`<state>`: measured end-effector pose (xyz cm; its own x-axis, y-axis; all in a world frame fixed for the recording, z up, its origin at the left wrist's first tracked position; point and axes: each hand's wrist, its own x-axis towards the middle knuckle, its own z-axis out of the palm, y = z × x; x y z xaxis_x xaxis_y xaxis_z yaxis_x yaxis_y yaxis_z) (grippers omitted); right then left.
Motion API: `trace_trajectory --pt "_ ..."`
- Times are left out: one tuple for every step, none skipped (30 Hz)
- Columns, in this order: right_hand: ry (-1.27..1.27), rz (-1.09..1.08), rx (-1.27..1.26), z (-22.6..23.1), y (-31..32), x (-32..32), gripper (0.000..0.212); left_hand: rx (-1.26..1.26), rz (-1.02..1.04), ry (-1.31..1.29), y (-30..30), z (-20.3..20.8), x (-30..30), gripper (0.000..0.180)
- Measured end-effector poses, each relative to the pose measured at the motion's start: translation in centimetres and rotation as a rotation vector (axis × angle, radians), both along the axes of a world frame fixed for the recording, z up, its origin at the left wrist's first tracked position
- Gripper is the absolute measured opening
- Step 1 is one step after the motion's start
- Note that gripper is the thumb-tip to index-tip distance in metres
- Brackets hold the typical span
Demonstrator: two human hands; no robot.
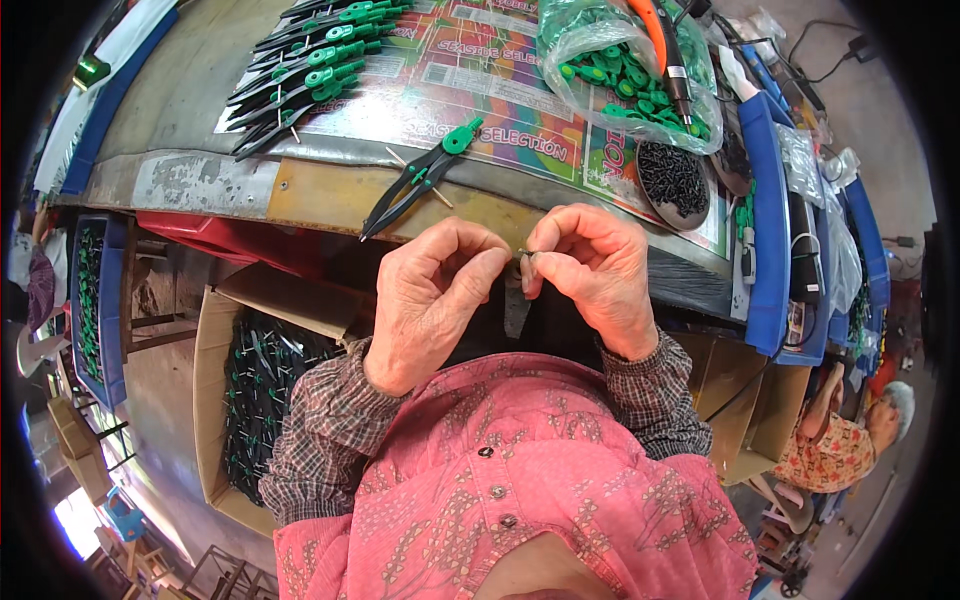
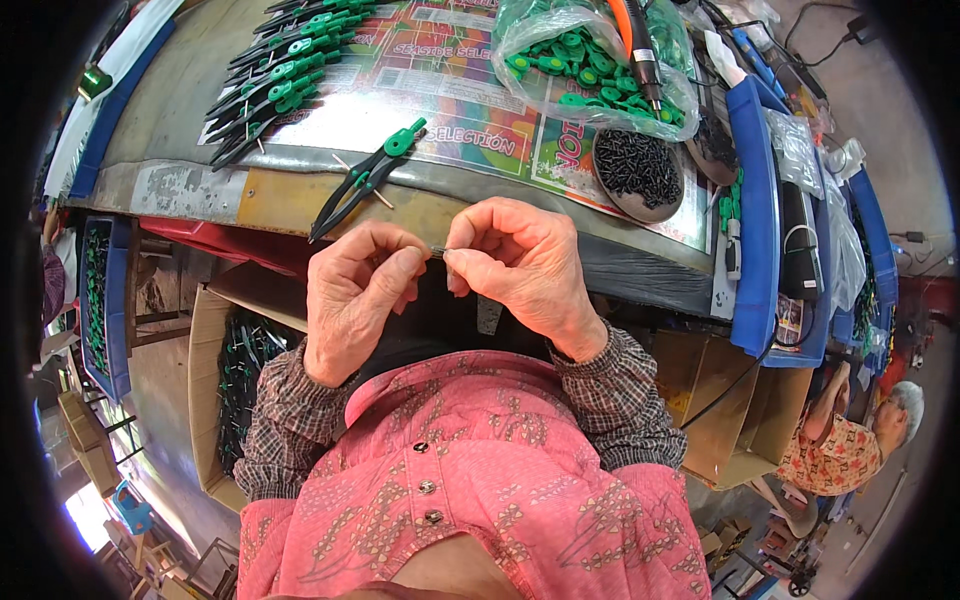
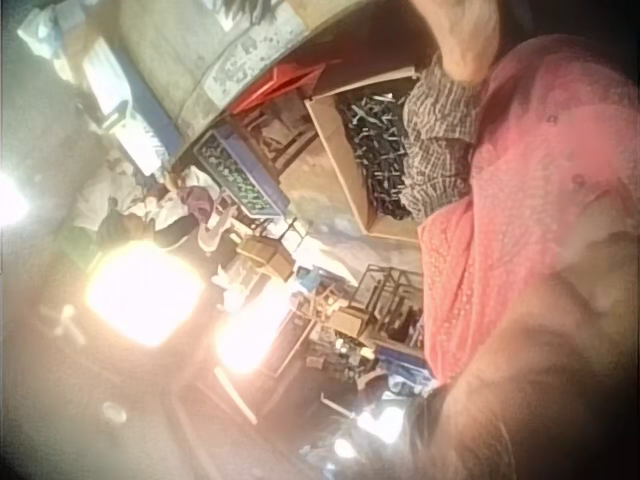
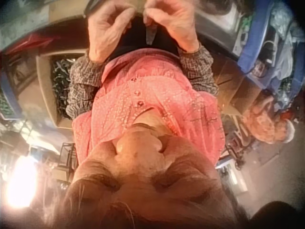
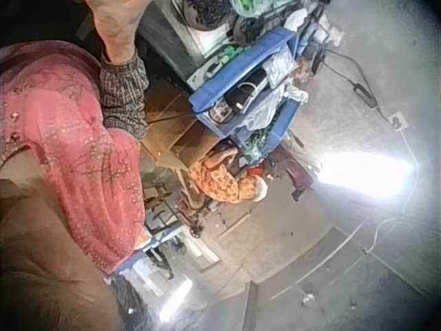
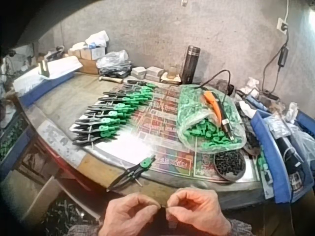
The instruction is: The person assembles plastic compasses by joining legs with hinge pieces by hand, inserts small screws, fastens them using an electric screwdriver, and stacks the completed compasses on the workbench.
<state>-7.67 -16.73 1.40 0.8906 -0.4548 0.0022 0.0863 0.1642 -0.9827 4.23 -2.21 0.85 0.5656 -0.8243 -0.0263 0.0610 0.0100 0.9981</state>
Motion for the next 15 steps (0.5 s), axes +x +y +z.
trace_trajectory --pt "-0.001 -0.001 0.009 0.03 0.06 0.03 0.005 -0.015 0.007 0.043 -0.01 0.15 -0.20 0.010" --pt "-0.001 0.000 0.009 0.02 0.11 0.06 0.005 -0.031 0.015 0.085 -0.03 0.24 -0.35 0.008" --pt "0.001 0.001 0.016 -0.01 0.16 0.09 0.005 -0.031 0.015 0.085 -0.05 0.16 -0.45 0.008" --pt "0.004 0.002 0.023 -0.03 0.21 0.10 0.005 -0.079 0.021 0.106 -0.07 0.02 -0.58 0.012" --pt "0.004 0.003 0.023 -0.04 0.26 0.11 0.005 -0.127 0.027 0.128 -0.07 -0.06 -0.65 0.016" --pt "-0.004 0.010 0.036 -0.05 0.31 0.12 0.005 -0.126 0.028 0.128 -0.05 0.01 -0.66 0.016" --pt "-0.011 0.016 0.049 -0.07 0.37 0.13 0.004 -0.140 0.022 0.132 -0.02 0.12 -0.65 0.016" --pt "-0.011 0.016 0.050 -0.06 0.43 0.13 0.004 -0.152 0.015 0.136 0.01 0.19 -0.64 0.015" --pt "0.001 0.017 0.057 -0.03 0.49 0.12 0.004 -0.152 0.015 0.136 0.01 0.21 -0.69 0.015" --pt "0.014 0.018 0.064 -0.03 0.54 0.12 0.004 -0.165 0.020 0.157 -0.01 0.22 -0.76 0.014" --pt "0.014 0.018 0.065 -0.06 0.58 0.13 0.004 -0.177 0.026 0.178 -0.01 0.23 -0.81 0.013" --pt "0.018 0.017 0.056 -0.08 0.61 0.16 0.004 -0.177 0.026 0.179 0.03 0.24 -0.80 0.013" --pt "0.022 0.015 0.046 -0.12 0.63 0.16 0.004 -0.162 0.025 0.157 0.06 0.25 -0.76 0.013" --pt "0.023 0.014 0.046 -0.14 0.61 0.16 0.004 -0.147 0.023 0.134 0.12 0.26 -0.71 0.012" --pt "0.029 0.022 0.039 -0.15 0.58 0.14 0.004 -0.148 0.023 0.135 0.22 0.27 -0.65 0.012"
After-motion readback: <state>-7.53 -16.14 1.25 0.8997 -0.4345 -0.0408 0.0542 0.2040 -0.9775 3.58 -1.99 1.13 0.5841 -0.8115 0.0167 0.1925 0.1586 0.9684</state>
